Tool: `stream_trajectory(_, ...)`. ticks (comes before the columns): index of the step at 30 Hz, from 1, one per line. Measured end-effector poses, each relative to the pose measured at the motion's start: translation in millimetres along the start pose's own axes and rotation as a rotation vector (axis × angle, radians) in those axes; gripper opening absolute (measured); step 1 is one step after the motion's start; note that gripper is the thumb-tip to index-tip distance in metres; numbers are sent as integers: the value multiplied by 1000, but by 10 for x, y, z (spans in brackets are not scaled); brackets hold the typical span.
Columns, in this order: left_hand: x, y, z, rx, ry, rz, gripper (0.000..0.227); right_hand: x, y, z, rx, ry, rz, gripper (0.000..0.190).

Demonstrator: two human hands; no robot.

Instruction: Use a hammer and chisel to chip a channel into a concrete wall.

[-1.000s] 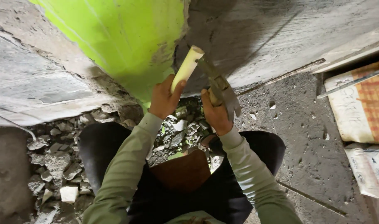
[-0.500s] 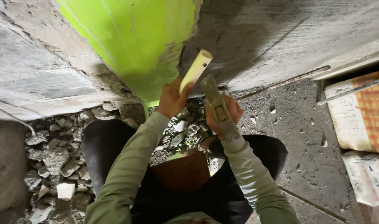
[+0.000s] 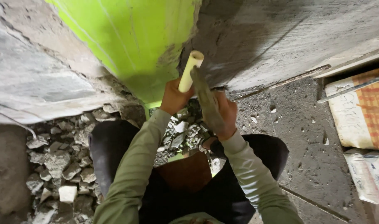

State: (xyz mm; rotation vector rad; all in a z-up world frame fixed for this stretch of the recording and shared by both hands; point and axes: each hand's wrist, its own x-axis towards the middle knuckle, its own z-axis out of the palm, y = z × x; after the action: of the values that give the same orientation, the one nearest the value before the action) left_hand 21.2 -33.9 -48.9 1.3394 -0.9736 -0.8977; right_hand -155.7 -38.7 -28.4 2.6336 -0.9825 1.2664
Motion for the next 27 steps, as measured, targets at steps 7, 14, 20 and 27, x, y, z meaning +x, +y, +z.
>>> stream_trajectory(7, 7, 17, -82, -74, -26, -72, 20, 70, -127, -133, 348, -28, 515, 26)
stream_trajectory(14, 182, -334, -143, -136, -111, 37, 16, 1, -96, -55, 311, -14, 293, 18)
stream_trajectory(20, 94, -62, -111, 75, -55, 71, 9, 159, -96, -130, 269, -77, 260, 29)
stream_trajectory(27, -118, 173, -175, 886, 22, -3, 26, 46, -79, -109, 364, -44, 378, 16)
